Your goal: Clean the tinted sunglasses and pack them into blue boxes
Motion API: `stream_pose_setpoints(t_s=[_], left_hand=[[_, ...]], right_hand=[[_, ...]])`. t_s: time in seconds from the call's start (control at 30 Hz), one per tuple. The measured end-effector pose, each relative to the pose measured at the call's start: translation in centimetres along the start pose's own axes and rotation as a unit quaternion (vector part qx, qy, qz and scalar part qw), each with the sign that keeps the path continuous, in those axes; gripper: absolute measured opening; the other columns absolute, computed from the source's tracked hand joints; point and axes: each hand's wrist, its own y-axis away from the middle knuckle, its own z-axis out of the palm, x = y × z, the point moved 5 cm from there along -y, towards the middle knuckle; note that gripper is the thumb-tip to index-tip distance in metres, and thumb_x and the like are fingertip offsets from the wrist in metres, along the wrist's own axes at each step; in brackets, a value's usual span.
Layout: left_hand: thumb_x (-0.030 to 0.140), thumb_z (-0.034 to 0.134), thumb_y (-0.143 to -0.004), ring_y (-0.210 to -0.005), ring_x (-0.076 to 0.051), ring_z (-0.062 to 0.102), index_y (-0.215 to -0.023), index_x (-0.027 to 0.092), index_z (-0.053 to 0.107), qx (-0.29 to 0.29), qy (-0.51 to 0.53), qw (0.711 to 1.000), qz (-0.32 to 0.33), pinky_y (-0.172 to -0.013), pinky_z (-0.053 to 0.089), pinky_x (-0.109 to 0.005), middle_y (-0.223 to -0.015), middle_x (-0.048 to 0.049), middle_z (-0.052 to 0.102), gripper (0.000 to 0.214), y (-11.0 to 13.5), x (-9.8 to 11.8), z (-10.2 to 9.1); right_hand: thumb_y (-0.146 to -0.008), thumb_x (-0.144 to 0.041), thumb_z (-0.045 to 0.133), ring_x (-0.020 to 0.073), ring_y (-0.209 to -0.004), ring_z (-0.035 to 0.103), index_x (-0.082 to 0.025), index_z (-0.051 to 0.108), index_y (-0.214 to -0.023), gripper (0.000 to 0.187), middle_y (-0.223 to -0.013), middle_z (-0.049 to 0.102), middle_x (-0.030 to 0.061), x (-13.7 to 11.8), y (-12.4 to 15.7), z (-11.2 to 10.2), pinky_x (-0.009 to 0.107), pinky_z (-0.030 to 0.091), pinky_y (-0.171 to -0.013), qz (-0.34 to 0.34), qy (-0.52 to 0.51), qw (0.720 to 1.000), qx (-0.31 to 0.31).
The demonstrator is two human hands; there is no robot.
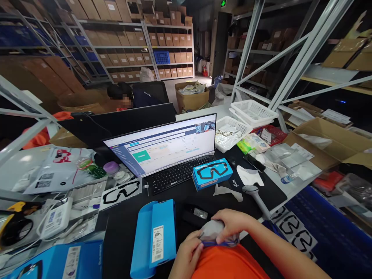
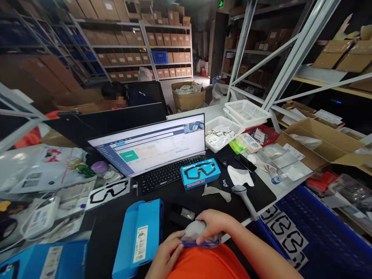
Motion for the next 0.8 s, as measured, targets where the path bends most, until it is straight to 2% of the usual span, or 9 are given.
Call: stream_pose_setpoints(t_s=[0.07,0.13,0.23,0.3,0.37,0.43,0.57,0.7,0.8], left_hand=[[0.037,0.043,-0.098,-0.121,-0.024,0.062,-0.089,0.024,0.072,0.002,-0.026,0.999,0.027,-0.104,0.049,-0.034,-0.129,-0.0107,0.067,0.033,0.8,0.5,0.2],[0.037,0.044,-0.098,-0.122,-0.024,0.062,-0.088,0.024,0.072,0.024,-0.049,0.997,0.054,-0.104,0.05,-0.034,-0.13,-0.0105,0.066,0.032,1.4,0.6,0.5],[0.034,0.047,-0.097,-0.125,-0.024,0.061,-0.09,0.024,0.069,0.073,-0.071,0.992,0.074,-0.104,0.051,-0.036,-0.135,-0.0107,0.063,0.026,1.4,0.0,0.3],[0.029,0.051,-0.095,-0.13,-0.025,0.057,-0.108,0.025,0.066,0.101,-0.128,0.984,0.068,-0.105,0.051,-0.039,-0.145,-0.0116,0.055,0.02,0.6,-0.8,-0.4],[0.022,0.058,-0.089,-0.135,-0.029,0.052,-0.129,0.023,0.056,0.122,-0.24,0.962,0.048,-0.105,0.052,-0.044,-0.151,-0.0136,0.048,0.04,-0.6,-1.7,-1.2],[0.013,0.06,-0.082,-0.138,-0.033,0.048,-0.139,0.022,0.048,0.128,-0.339,0.931,0.032,-0.108,0.049,-0.051,-0.15,-0.0138,0.049,0.059,-2.1,-2.7,-1.9],[-0.008,0.048,-0.07,-0.133,-0.034,0.052,-0.126,0.021,0.059,0.116,-0.401,0.907,0.046,-0.114,0.035,-0.063,-0.133,-0.0106,0.063,0.064,-5.0,-4.3,-2.0],[-0.01,0.04,-0.075,-0.108,-0.027,0.066,-0.107,0.017,0.066,0.097,-0.43,0.894,0.079,-0.105,0.047,-0.055,-0.105,-0.0088,0.071,0.049,-6.3,-5.2,-0.5],[-0.004,0.046,-0.084,-0.096,-0.023,0.067,-0.098,0.018,0.067,0.079,-0.43,0.891,0.122,-0.093,0.055,-0.046,-0.095,-0.0064,0.07,0.034,-5.8,-5.7,1.2]], right_hand=[[-0.051,-0.031,0.086,0.0364,-0.115,0.063,-0.019,0.067,-0.128,0.08,-0.125,0.068,0.0139,-1.1,0.1,1.2,0.043,0.047,-0.1,-0.04,0.108,0.992,-0.047],[-0.057,-0.027,0.08,0.0322,-0.109,0.065,-0.02,0.065,-0.127,0.073,-0.123,0.067,0.0123,-1.7,0.3,2.0,0.038,0.051,-0.092,-0.062,0.124,0.99,-0.016],[-0.058,-0.02,0.072,0.0256,-0.095,0.067,-0.021,0.071,-0.11,0.052,-0.108,0.069,0.0073,-1.3,0.9,2.3,0.031,0.051,-0.078,-0.048,0.083,0.993,0.068],[-0.054,-0.016,0.071,0.0234,-0.086,0.066,-0.02,0.071,-0.094,0.04,-0.094,0.07,0.0035,0.0,1.4,1.3,0.029,0.05,-0.072,-0.022,0.026,0.99,0.138],[-0.051,-0.016,0.071,0.0235,-0.079,0.066,-0.02,0.068,-0.084,0.034,-0.081,0.07,0.0004,1.7,2.3,-0.8,0.029,0.05,-0.069,-0.004,-0.062,0.968,0.242],[-0.052,-0.021,0.073,0.0264,-0.081,0.067,-0.021,0.064,-0.085,0.035,-0.081,0.07,0.0009,3.4,3.5,-3.1,0.033,0.052,-0.073,-0.001,-0.139,0.928,0.346],[-0.069,-0.042,0.07,0.0295,-0.093,0.068,-0.022,0.055,-0.102,0.042,-0.096,0.07,0.0065,4.6,5.0,-4.5,0.038,0.054,-0.084,-0.02,-0.195,0.87,0.452],[-0.07,-0.04,0.074,0.0273,-0.096,0.068,-0.023,0.052,-0.113,0.052,-0.104,0.068,0.0071,2.4,4.2,-2.0,0.037,0.055,-0.084,-0.079,-0.258,0.831,0.487],[-0.07,-0.027,0.073,0.0233,-0.096,0.066,-0.024,0.049,-0.12,0.055,-0.109,0.065,0.0057,0.2,2.5,0.5,0.032,0.054,-0.082,-0.144,-0.248,0.839,0.463]])
